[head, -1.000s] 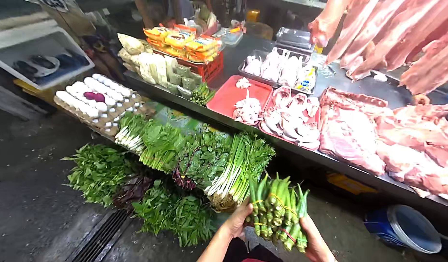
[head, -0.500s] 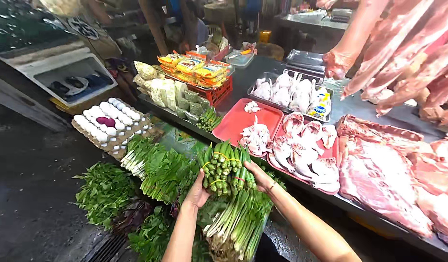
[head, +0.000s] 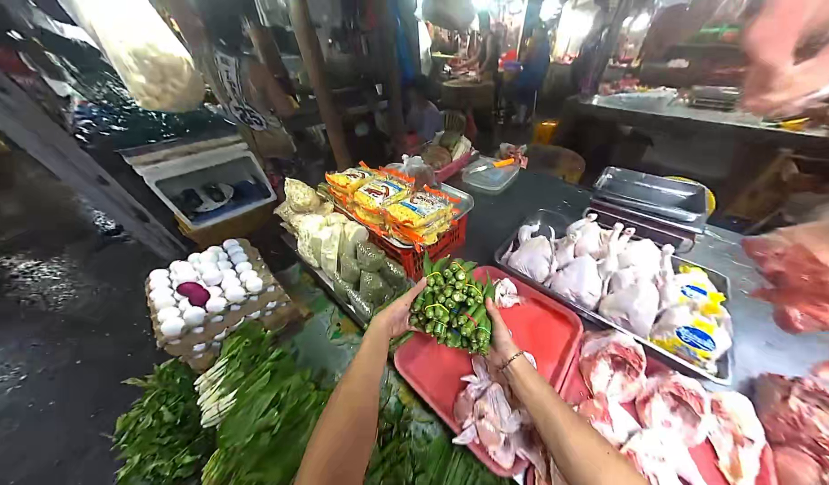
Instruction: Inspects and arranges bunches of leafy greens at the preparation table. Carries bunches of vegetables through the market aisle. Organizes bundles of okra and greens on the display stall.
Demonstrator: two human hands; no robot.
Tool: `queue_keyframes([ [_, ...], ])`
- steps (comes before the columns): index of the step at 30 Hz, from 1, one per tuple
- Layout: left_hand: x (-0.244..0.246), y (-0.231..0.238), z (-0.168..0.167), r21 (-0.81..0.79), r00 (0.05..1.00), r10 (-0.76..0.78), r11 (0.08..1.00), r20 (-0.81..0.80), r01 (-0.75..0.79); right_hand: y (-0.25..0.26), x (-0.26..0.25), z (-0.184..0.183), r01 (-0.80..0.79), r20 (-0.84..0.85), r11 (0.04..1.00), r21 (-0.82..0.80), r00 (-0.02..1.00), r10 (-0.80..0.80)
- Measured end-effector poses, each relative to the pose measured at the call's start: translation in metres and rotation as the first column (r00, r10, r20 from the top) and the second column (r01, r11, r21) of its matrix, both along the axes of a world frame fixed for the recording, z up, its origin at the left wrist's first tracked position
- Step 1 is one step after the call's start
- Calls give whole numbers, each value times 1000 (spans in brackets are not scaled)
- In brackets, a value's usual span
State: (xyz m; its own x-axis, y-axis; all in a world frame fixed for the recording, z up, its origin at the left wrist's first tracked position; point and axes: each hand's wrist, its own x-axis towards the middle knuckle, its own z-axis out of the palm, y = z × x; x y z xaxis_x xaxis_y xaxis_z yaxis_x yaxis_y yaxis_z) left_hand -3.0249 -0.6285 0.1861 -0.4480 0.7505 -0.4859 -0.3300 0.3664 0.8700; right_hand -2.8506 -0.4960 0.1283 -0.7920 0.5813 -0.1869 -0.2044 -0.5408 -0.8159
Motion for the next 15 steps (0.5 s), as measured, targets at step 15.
queue_keyframes([
  [15,-106,74,-45,-129,976,-193,975,-105,179,63,-72,-53,-27,34,994,-102,999,31],
])
